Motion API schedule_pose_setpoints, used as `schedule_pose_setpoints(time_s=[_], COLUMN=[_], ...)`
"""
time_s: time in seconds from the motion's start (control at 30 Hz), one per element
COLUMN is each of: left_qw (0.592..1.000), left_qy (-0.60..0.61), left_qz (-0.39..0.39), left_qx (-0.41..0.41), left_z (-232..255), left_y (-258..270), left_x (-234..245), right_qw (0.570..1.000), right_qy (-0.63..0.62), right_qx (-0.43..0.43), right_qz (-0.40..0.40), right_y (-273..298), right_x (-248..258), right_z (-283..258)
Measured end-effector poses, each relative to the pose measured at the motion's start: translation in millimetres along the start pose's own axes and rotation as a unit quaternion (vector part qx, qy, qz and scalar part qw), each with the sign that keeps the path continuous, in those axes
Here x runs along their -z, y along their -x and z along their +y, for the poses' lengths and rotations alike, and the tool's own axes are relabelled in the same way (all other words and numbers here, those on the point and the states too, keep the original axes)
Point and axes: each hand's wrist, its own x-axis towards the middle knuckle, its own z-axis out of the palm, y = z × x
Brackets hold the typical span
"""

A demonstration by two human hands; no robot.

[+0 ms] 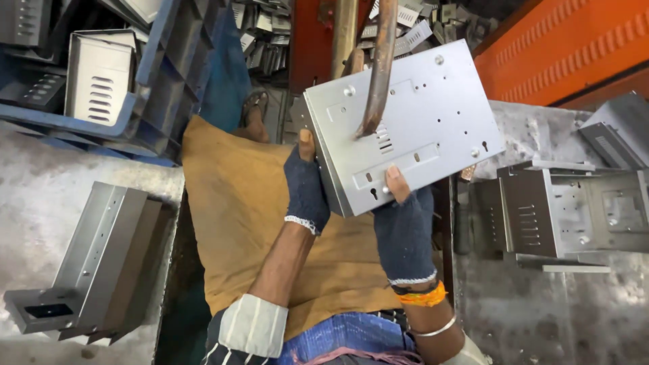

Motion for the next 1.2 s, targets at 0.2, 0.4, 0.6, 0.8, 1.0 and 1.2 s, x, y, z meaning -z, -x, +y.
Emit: schedule_pose_setpoints(time_s=[0.2, 0.4, 0.6, 0.8, 1.0, 1.2], left_qw=[0.998, 0.940, 0.959, 0.949, 0.922, 0.922], left_qy=[0.032, -0.156, -0.107, -0.126, -0.215, -0.216], left_qz=[-0.050, -0.240, -0.241, -0.247, -0.257, -0.254], left_qx=[0.001, -0.183, -0.103, -0.151, -0.195, -0.197], left_z=[11.4, 22.5, 53.7, 44.2, 43.7, 47.4], left_y=[20.0, 30.0, 18.4, -16.5, -34.9, -37.3], left_x=[-5.9, 17.5, -14.6, -21.0, -14.9, -20.0], right_qw=[0.998, 1.000, 0.999, 0.997, 0.994, 0.994], right_qy=[-0.014, 0.012, -0.023, -0.056, -0.093, -0.084], right_qx=[0.036, 0.017, 0.010, 0.038, 0.052, 0.055], right_qz=[0.051, 0.017, -0.033, -0.042, -0.031, -0.033], right_y=[-7.3, -11.7, -37.5, -57.4, -63.5, -69.7], right_x=[16.3, 18.6, -0.9, -8.0, -13.1, -15.5], right_z=[29.8, 18.5, -0.4, -0.9, 4.5, 5.9])
